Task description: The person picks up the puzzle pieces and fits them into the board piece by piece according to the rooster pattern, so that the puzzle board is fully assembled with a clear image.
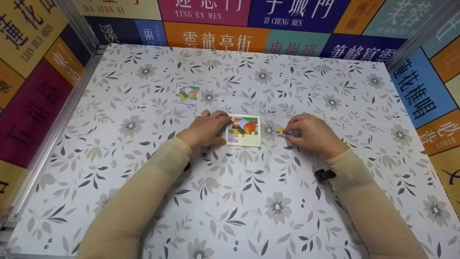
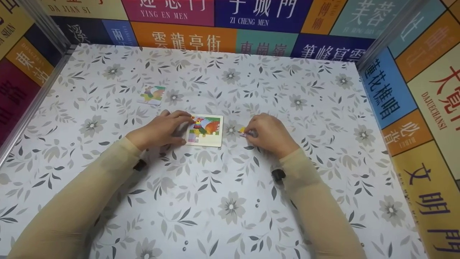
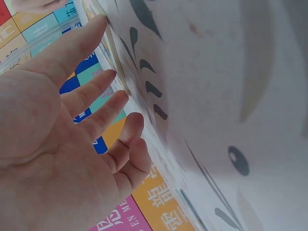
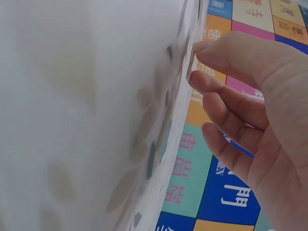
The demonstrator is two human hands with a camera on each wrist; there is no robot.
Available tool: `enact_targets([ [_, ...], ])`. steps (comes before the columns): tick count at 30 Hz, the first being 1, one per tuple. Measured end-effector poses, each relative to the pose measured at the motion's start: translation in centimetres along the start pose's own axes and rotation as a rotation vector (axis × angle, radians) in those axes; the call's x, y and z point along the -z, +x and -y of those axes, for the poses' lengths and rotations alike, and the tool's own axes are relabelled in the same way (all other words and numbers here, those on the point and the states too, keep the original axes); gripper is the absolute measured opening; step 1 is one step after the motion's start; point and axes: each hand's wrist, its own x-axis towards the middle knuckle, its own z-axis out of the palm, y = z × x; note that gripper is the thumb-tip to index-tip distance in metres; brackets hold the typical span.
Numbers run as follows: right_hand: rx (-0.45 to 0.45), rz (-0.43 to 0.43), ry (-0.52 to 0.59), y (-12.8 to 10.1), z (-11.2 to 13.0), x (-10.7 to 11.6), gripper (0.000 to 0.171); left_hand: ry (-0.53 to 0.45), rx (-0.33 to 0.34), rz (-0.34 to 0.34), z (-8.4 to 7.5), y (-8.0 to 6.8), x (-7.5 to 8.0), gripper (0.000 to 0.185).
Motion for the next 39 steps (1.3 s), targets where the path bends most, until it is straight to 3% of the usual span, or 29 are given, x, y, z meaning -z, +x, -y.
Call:
enact_targets([
  [11,0.058,0.004,0.034,1.1,2.0,-0.1,0.013,-0.008,0.011,0.022,0.1,0.2,0.1,0.066],
  [23,0.146,-0.034,0.011,2.7,3.8,-0.9,0.013,-0.003,-0.001,0.002,0.0,0.0,0.1,0.066],
  [39,0.161,-0.045,0.043,3.8,5.5,-1.5,0.01,-0.007,0.01,0.018,0.0,0.1,0.1,0.067],
])
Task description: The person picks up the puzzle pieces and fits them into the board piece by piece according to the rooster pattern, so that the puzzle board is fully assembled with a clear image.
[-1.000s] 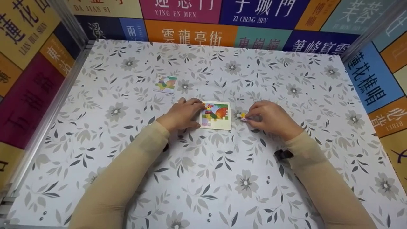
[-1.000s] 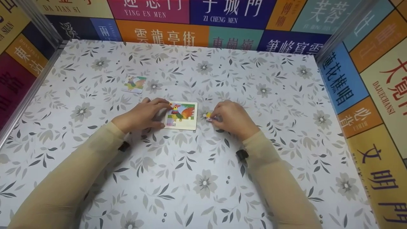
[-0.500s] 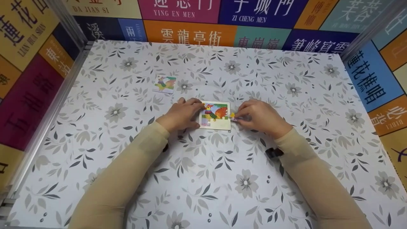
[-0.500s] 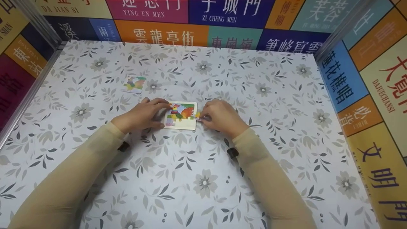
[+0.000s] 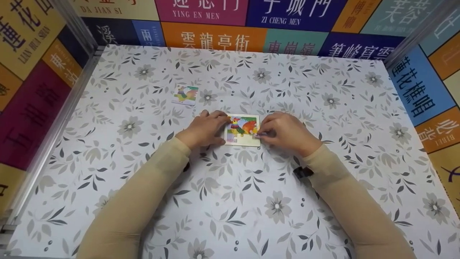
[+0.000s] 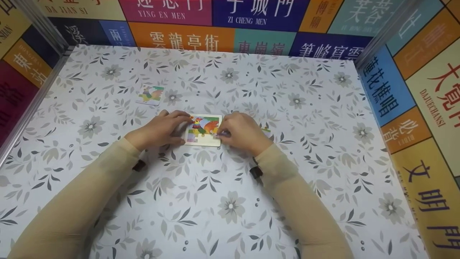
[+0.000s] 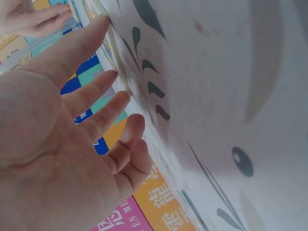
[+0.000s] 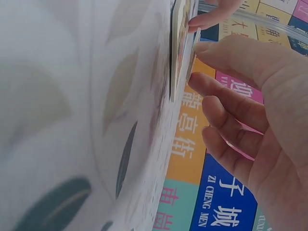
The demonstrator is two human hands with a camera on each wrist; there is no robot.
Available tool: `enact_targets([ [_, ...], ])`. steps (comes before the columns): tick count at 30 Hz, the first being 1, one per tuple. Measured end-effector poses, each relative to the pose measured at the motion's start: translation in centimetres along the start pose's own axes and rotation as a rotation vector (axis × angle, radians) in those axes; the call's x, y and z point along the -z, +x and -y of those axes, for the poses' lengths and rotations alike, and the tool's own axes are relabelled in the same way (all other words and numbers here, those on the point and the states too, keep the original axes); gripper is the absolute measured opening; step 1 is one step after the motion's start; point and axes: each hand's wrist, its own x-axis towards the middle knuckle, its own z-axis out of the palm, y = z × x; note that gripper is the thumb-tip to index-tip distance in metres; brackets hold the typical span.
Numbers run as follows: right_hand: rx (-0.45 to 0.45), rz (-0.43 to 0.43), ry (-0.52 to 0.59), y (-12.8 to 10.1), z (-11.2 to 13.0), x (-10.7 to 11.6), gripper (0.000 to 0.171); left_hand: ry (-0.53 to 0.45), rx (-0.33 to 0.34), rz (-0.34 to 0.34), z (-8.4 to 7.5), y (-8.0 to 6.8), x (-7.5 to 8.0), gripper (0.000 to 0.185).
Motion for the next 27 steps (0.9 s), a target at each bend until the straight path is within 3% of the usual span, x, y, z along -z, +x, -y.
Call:
enact_targets([
  [27,0.104,0.068,0.015,2.3,2.4,-1.8,0.009,0.016,-0.006,-0.02,0.0,-0.1,0.0,0.067],
])
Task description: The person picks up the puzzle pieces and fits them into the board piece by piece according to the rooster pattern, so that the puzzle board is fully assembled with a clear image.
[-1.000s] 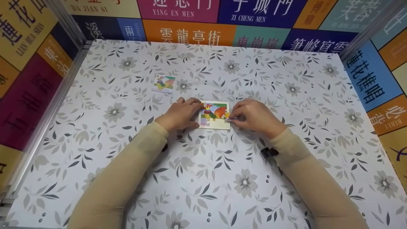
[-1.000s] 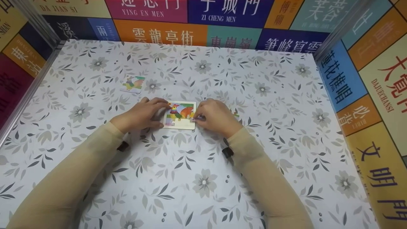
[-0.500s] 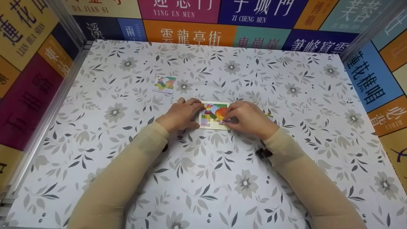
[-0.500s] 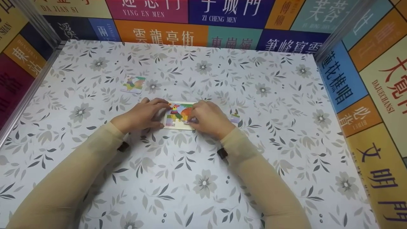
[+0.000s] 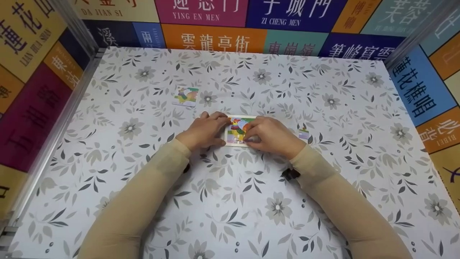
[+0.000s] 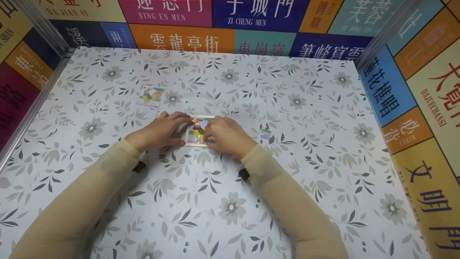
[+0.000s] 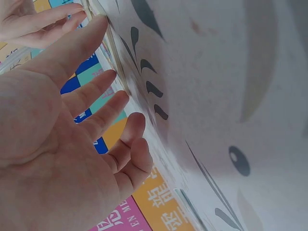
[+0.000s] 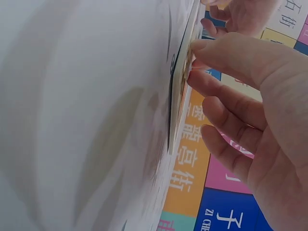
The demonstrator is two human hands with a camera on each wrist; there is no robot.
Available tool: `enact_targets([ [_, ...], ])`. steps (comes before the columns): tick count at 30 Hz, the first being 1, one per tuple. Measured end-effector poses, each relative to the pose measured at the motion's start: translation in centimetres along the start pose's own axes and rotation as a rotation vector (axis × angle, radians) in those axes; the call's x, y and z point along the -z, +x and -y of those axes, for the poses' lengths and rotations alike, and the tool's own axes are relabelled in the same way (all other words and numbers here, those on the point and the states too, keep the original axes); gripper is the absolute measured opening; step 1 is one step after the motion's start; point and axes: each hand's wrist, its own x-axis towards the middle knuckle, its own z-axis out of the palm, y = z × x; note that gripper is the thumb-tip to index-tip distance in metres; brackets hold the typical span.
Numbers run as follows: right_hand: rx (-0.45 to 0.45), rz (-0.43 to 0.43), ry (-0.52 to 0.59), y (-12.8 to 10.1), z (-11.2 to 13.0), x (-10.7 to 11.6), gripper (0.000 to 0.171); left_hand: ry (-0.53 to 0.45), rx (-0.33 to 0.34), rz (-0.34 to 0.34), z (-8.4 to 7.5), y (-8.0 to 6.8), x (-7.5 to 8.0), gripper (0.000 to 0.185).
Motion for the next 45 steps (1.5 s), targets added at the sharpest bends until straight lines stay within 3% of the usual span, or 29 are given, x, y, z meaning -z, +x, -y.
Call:
enact_targets([
  [8,-0.024,0.01,-0.01,0.3,0.2,-0.3,0.009,0.001,0.006,0.011,0.1,0.1,-0.1,0.067],
  [20,0.009,-0.012,0.006,0.2,0.2,-0.4,0.01,0.016,-0.009,0.003,-0.1,0.0,0.0,0.065],
  [28,-0.037,0.032,0.048,0.0,0.2,-0.4,0.013,0.021,-0.002,0.007,-0.1,0.1,0.0,0.067],
  [45,-0.08,0.027,0.112,-2.0,-1.1,0.7,0.016,-0.008,0.012,0.012,-0.1,-0.1,0.0,0.066],
])
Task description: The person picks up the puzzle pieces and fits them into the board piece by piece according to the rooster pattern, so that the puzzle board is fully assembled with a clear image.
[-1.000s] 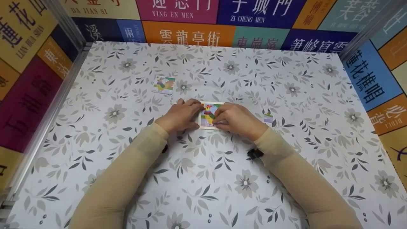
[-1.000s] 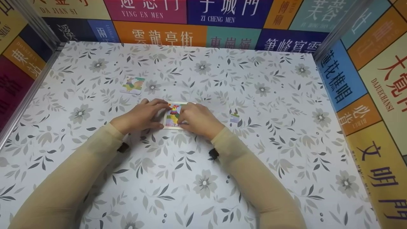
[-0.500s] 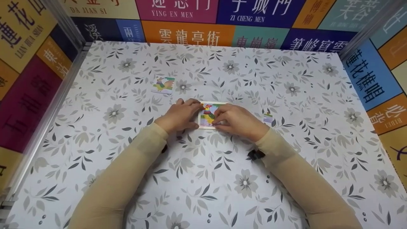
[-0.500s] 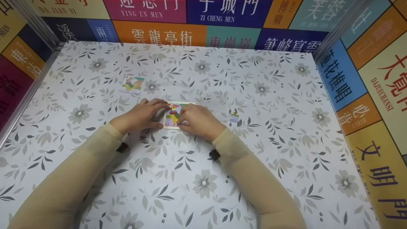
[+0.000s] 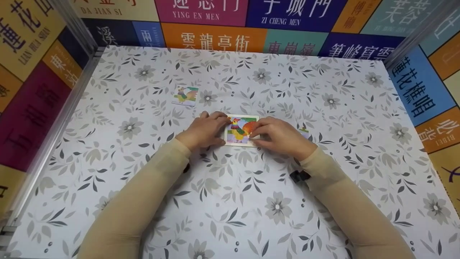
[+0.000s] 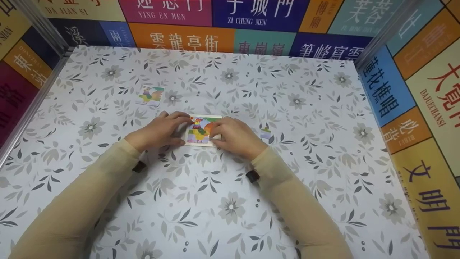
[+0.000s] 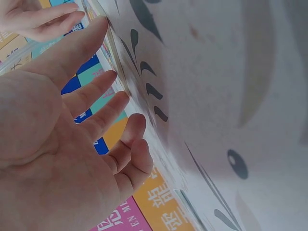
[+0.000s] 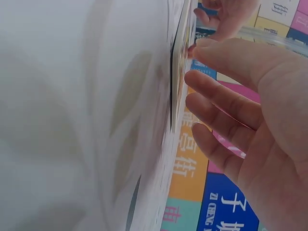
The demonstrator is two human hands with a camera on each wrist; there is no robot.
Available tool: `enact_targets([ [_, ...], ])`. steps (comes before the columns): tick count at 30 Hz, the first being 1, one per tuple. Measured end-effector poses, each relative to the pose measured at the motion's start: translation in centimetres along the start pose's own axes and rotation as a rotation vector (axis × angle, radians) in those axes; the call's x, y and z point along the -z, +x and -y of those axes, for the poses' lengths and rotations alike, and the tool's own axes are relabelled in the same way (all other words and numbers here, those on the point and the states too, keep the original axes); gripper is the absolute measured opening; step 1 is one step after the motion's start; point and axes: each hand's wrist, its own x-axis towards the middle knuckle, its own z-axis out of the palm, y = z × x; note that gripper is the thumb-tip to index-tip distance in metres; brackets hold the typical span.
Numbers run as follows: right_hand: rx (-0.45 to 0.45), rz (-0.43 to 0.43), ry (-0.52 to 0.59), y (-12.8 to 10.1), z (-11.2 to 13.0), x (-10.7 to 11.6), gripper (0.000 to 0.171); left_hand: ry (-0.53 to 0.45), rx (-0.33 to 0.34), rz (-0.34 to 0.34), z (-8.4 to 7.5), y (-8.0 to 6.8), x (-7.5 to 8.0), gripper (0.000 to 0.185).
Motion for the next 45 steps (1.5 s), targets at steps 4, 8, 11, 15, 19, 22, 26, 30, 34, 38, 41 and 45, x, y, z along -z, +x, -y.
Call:
enact_targets([
  [4,-0.047,-0.009,0.001,-0.8,-0.7,0.6,0.017,-0.006,0.012,0.005,-0.1,0.1,-0.1,0.065],
  [8,-0.081,-0.027,0.001,-1.7,-1.4,1.3,0.016,-0.012,0.015,0.015,-0.1,0.1,-0.1,0.066],
  [11,-0.088,-0.04,-0.015,-2.2,-1.9,1.8,0.016,-0.014,0.017,0.017,0.0,0.1,-0.1,0.067],
  [15,-0.127,-0.041,-0.035,-2.8,-2.3,2.5,0.018,-0.02,0.017,0.018,0.0,0.1,-0.1,0.068],
  [19,-0.184,-0.026,-0.038,-3.2,-2.6,3.1,0.018,-0.027,0.014,0.015,0.1,0.0,-0.1,0.068],
  [22,-0.22,-0.022,-0.043,-3.6,-2.9,3.5,0.018,-0.03,0.016,0.014,0.2,0.0,-0.2,0.068],
  [26,-0.243,-0.035,-0.069,-4.2,-3.4,3.8,0.02,-0.031,0.017,0.016,0.2,0.1,-0.3,0.067],
  [30,-0.259,-0.036,-0.103,-4.8,-4.0,4.2,0.021,-0.03,0.001,-0.003,0.1,-0.1,-0.1,0.065],
  [34,-0.295,-0.023,-0.113,-5.2,-4.7,4.5,0.022,-0.031,-0.008,-0.015,0.0,-0.2,-0.1,0.063],
  [38,-0.311,-0.022,-0.118,-5.8,-5.4,4.6,0.023,-0.023,-0.008,-0.003,0.0,-0.2,-0.1,0.063],
  [41,-0.31,-0.03,-0.128,-6.3,-5.9,4.7,0.023,-0.016,-0.007,0.004,0.1,0.0,-0.1,0.064],
  [45,-0.306,-0.04,-0.131,-6.9,-6.5,4.7,0.021,-0.009,-0.004,0.006,0.1,0.1,-0.1,0.065],
])
